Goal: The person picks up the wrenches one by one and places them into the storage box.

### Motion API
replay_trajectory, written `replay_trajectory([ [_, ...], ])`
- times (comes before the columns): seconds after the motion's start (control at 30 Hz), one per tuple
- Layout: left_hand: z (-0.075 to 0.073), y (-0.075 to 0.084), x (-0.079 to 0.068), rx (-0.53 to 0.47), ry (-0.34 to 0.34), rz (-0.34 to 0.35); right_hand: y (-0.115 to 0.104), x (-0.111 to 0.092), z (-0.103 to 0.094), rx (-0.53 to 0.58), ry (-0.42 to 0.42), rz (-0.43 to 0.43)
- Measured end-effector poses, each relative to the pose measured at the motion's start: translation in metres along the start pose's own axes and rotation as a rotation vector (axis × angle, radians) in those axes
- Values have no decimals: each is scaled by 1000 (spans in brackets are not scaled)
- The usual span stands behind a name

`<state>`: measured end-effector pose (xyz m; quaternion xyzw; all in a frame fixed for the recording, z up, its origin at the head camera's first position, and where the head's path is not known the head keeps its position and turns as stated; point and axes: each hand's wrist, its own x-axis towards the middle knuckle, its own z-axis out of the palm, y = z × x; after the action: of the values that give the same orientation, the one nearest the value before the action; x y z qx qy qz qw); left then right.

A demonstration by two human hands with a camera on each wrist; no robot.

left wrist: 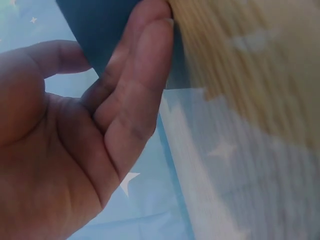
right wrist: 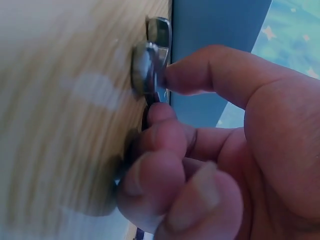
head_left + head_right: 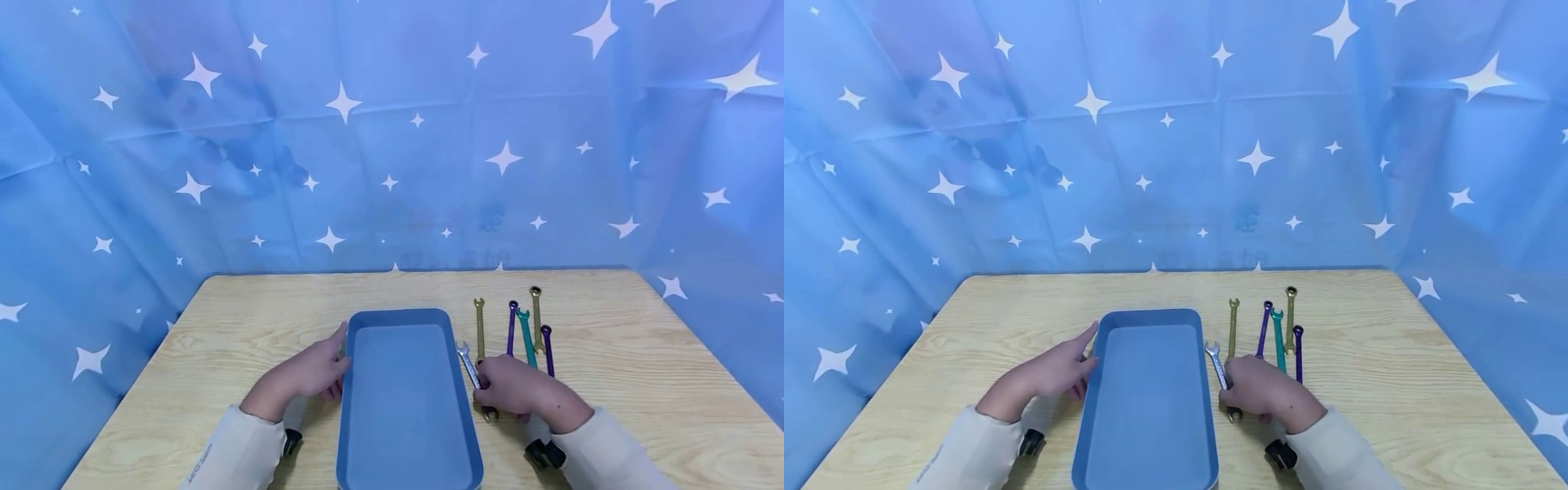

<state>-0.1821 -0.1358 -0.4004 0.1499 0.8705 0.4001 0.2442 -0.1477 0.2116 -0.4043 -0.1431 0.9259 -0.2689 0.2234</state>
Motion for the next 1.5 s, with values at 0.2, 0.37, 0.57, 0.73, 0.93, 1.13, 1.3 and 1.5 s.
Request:
replay_trajectory([
  [0.2, -1, 1, 3, 5, -9, 1, 4, 1, 0, -5, 14, -6],
  [0.37, -2, 2, 2, 12, -4, -5, 3, 1, -1, 2, 10, -3],
  [0.57, -2, 3, 2, 13, -7, -4, -1, 2, 0, -59, 62, 36],
  [0.73, -2, 2, 3, 30, -8, -2, -4, 3, 3, -105, 88, 58],
  [0.93, -2, -1, 4, 30, -3, -6, -5, 3, 4, -102, 74, 39],
  [1.13, -3, -1, 4, 31, 3, 3, -3, 5, 0, -38, 50, 15],
  [1.3, -3, -1, 4, 28, 4, -6, 0, 6, -2, -36, 47, 1],
  [1.5, -3, -1, 4, 50, -4, 7, -2, 4, -5, -50, 41, 21],
])
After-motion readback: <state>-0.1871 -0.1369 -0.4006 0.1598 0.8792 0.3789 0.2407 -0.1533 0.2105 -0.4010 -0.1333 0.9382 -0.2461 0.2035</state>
